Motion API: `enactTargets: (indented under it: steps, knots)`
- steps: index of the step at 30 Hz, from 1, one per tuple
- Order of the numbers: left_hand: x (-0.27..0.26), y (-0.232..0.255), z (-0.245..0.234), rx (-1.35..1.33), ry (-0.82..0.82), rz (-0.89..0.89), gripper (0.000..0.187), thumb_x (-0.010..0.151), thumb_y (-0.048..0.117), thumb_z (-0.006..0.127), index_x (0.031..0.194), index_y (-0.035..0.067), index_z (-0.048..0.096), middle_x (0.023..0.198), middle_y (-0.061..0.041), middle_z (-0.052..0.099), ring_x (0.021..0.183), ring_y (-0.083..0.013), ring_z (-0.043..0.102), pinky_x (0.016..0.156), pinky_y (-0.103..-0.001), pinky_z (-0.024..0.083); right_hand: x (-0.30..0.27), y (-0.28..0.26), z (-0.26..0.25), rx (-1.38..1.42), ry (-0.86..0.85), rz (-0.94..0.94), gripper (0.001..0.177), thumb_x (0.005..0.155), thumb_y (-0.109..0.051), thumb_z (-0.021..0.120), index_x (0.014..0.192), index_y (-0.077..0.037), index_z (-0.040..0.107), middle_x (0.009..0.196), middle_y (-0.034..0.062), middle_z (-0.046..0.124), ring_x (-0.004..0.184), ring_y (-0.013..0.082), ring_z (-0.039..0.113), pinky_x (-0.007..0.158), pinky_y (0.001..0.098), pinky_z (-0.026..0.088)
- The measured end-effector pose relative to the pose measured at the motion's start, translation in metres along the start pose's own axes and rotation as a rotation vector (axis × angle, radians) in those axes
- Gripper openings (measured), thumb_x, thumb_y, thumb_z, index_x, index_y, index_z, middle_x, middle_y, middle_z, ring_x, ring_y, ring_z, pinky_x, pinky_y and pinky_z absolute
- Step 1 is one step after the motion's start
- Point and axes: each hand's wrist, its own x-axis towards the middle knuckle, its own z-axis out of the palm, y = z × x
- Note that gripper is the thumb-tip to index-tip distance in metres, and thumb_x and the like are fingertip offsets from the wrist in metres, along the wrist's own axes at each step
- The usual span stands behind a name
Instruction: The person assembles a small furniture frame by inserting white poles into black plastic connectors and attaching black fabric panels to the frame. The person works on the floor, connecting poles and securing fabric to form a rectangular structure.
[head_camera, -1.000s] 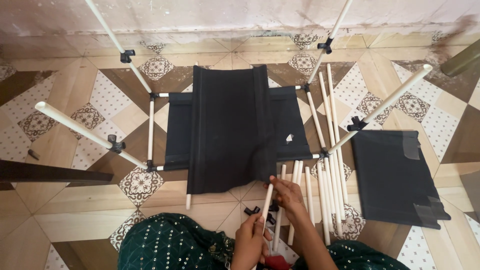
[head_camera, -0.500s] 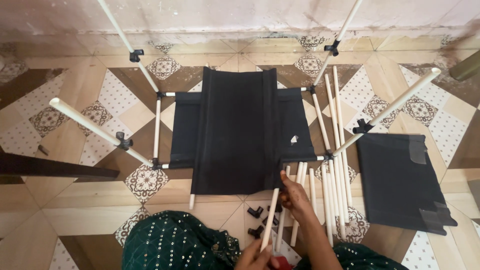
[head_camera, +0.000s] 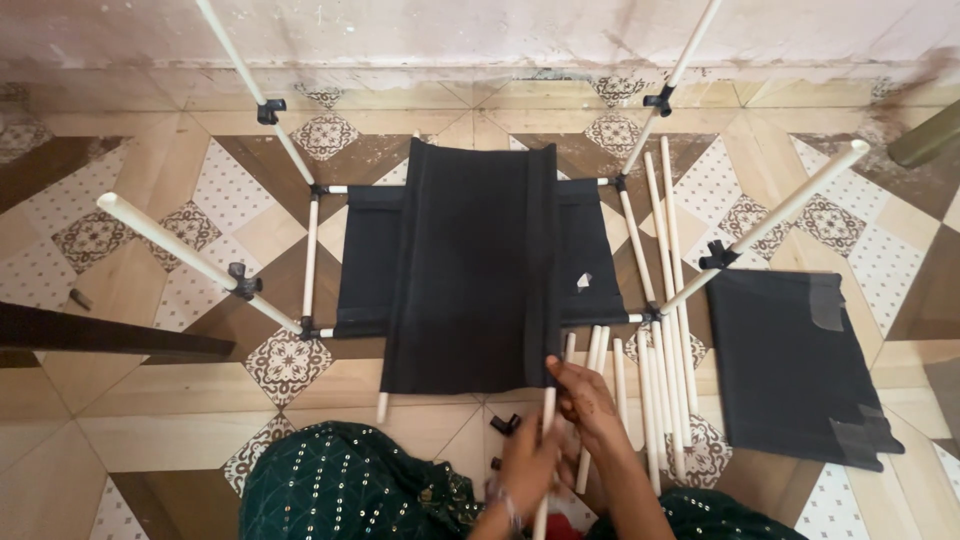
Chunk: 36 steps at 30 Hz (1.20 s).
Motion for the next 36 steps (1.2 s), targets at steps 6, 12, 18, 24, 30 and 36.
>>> enactTargets:
  steps: [6,12,18,24,30,36]
  knots:
    - [-0.014,-0.084,0.018,0.042,0.158,0.114,0.025,0.102,0.03,0.051,0.118,0.012,0.061,0.068,-0.002,0.063,0.052,-0.0142,0.061,0.048,-0.03,0.05,0.017,-0.004,-0.004,0.031,0.101,0.024,0.038,0.092,-0.041,0.068,0.071,-0.012,0.055,0.051,-0.0046,0.039,0.042,0.0085,0.031,0.043,0.0252,0.026]
    - [0.016,-0.022,0.006,0.168,0.163,0.2,0.031,0.103,0.033,0.05,0.108,0.007,0.067,0.064,-0.003,0.063,0.053,-0.0143,0.061,0.049,-0.031,0.048,0.007,-0.003,0.009,-0.015,0.125,0.012,0.035,0.093,-0.037,0.069,0.074,-0.013,0.053,0.056,-0.0057,0.046,0.049,0.0065,0.041,0.049,0.024,0.034]
    - [0.014,-0.008,0.024,0.079,0.1,0.096,0.032,0.105,0.034,0.055,0.117,0.007,0.067,0.068,-0.003,0.065,0.054,-0.0101,0.062,0.051,-0.03,0.049,0.007,-0.007,-0.005,-0.014,0.064,-0.053,0.032,0.092,-0.038,0.073,0.082,-0.008,0.064,0.06,-0.003,0.054,0.046,0.0075,0.042,0.044,0.0253,0.032]
    - [-0.026,-0.074,0.038,0.038,0.382,0.295,0.033,0.1,0.031,0.056,0.108,0.008,0.078,0.058,-0.014,0.061,0.046,-0.0164,0.055,0.048,-0.032,0.046,0.027,0.001,-0.013,-0.031,0.078,-0.042,0.034,0.093,-0.039,0.07,0.083,-0.007,0.068,0.06,-0.0038,0.054,0.046,0.0061,0.039,0.046,0.0228,0.033]
    - [0.008,-0.014,0.03,0.14,0.32,0.456,0.037,0.103,0.031,0.043,0.106,0.005,0.069,0.074,-0.012,0.07,0.067,-0.0233,0.069,0.063,-0.038,0.053,0.024,-0.002,-0.011,-0.066,0.042,-0.009,0.033,0.091,-0.037,0.07,0.078,-0.008,0.065,0.058,-0.0028,0.052,0.044,0.0068,0.034,0.043,0.0243,0.027]
    - [0.034,0.018,0.044,0.27,0.461,0.524,0.049,0.105,0.038,0.037,0.091,0.0,0.066,0.076,-0.02,0.07,0.073,-0.0378,0.069,0.068,-0.048,0.05,0.017,-0.007,-0.015,-0.091,0.065,-0.026,0.033,0.094,-0.032,0.07,0.072,-0.007,0.063,0.06,-0.0017,0.055,0.049,0.0075,0.046,0.046,0.0241,0.035]
